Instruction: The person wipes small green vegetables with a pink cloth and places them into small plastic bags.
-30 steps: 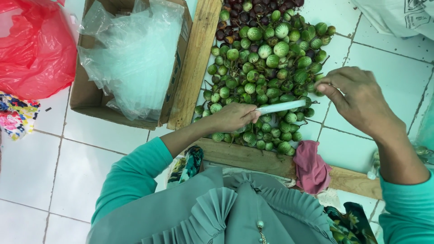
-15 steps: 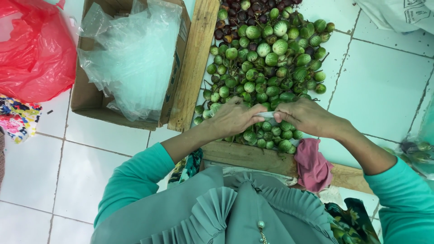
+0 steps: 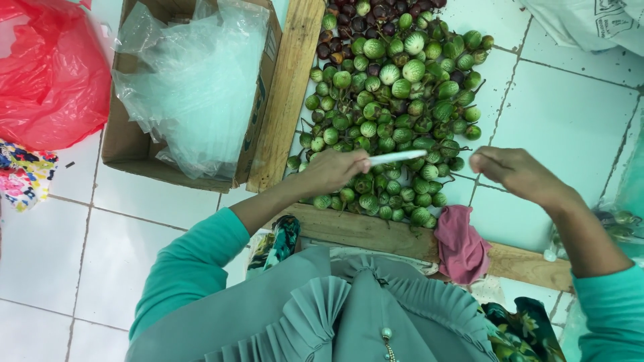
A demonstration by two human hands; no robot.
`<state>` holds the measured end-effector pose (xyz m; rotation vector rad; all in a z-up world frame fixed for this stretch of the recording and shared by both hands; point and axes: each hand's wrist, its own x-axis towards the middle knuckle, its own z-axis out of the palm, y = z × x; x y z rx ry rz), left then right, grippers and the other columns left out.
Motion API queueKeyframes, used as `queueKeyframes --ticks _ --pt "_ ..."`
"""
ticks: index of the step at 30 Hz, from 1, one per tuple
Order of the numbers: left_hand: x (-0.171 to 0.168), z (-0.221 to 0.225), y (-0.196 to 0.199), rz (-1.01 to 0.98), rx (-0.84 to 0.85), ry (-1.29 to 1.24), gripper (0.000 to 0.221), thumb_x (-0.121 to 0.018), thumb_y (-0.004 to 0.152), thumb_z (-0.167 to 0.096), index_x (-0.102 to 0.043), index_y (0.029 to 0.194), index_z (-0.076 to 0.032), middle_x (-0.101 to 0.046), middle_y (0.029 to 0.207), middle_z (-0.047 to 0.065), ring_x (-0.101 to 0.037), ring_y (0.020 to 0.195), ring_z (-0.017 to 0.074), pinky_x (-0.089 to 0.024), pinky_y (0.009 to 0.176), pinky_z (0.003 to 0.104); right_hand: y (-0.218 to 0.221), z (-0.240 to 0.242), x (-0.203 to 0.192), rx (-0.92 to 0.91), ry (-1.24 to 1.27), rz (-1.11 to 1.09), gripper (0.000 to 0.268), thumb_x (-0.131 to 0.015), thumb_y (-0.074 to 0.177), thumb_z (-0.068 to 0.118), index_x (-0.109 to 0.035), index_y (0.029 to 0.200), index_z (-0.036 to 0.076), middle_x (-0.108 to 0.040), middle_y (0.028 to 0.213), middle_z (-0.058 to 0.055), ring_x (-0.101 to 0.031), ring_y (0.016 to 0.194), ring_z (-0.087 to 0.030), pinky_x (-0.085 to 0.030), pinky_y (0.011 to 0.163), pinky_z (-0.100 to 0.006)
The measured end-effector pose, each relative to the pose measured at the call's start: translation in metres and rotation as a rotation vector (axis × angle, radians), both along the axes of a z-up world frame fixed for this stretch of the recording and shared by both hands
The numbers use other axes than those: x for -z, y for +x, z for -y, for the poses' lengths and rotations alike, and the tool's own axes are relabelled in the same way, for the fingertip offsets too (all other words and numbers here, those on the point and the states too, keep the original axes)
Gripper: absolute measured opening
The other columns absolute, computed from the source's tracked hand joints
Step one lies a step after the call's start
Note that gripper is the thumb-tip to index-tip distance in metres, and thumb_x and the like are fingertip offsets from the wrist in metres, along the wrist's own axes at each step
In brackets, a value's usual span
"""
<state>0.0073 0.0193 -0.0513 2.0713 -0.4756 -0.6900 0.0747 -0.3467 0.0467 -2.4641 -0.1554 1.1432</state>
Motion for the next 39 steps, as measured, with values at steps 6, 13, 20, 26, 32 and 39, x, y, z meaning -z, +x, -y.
queueKeyframes --ticks 6,13,20,26,32,39 --pt "-0.027 -0.018 -0.001 -0.464 -0.286 -0.270 0.035 -0.041 0.107 -0.044 -0.060 0.100 -0.016 -0.041 0.061 -0.005 -0.049 0.056 0.0116 -0.045 0.063 0.027 -0.054 0.061 0.089 -0.143 -0.576 -0.213 0.039 -0.041 0.111 0.047 -0.063 0.138 0.030 -0.078 0.117 -0.002 -0.074 0.091 -0.017 -0.058 0.063 -0.024" --pt "0.004 0.003 -0.002 -0.568 -0.398 -0.609 0.035 -0.048 0.111 -0.033 -0.063 0.102 -0.003 -0.036 0.067 -0.005 -0.045 0.057 0.0047 -0.054 0.054 0.027 -0.196 0.172 0.277 -0.341 -0.351 0.081 0.037 -0.045 0.106 0.036 -0.067 0.129 0.016 -0.069 0.113 -0.012 -0.078 0.097 -0.038 -0.064 0.076 -0.049" --pt "0.002 0.013 -0.004 -0.587 -0.383 -0.635 0.036 -0.048 0.111 -0.032 -0.063 0.103 0.000 -0.034 0.070 -0.006 -0.044 0.056 0.0033 -0.054 0.051 0.027 -0.174 0.147 0.240 -0.370 -0.321 0.373 0.049 -0.041 0.108 0.050 -0.070 0.096 0.013 -0.073 0.081 -0.009 -0.078 0.078 -0.029 -0.062 0.066 -0.041" --pt "-0.003 0.011 -0.005 -0.584 -0.394 -0.648 0.037 -0.050 0.110 -0.033 -0.063 0.102 0.000 -0.036 0.066 -0.004 -0.043 0.055 0.0030 -0.053 0.050 0.026 -0.150 0.140 0.223 -0.376 -0.467 0.149 0.035 -0.049 0.103 0.048 -0.068 0.118 0.023 -0.076 0.104 -0.006 -0.078 0.100 -0.026 -0.062 0.085 -0.047" --pt "-0.003 0.011 -0.005 -0.566 -0.347 -0.612 0.036 -0.049 0.110 -0.031 -0.064 0.100 0.000 -0.038 0.064 -0.004 -0.047 0.054 0.0040 -0.054 0.049 0.027 -0.101 0.059 0.117 -0.476 -0.268 0.869 0.037 -0.067 0.099 0.033 -0.068 0.136 0.027 -0.067 0.128 -0.004 -0.064 0.123 -0.025 -0.051 0.105 -0.047" --pt "-0.020 0.021 -0.009 -0.536 -0.097 -0.502 0.038 -0.047 0.110 -0.032 -0.067 0.098 -0.002 -0.047 0.063 -0.001 -0.053 0.055 0.0079 -0.056 0.055 0.030 -0.082 -0.097 0.048 -0.668 0.206 1.355 0.040 -0.063 0.103 0.023 -0.063 0.140 0.009 -0.065 0.136 -0.012 -0.057 0.131 -0.028 -0.033 0.117 -0.057"
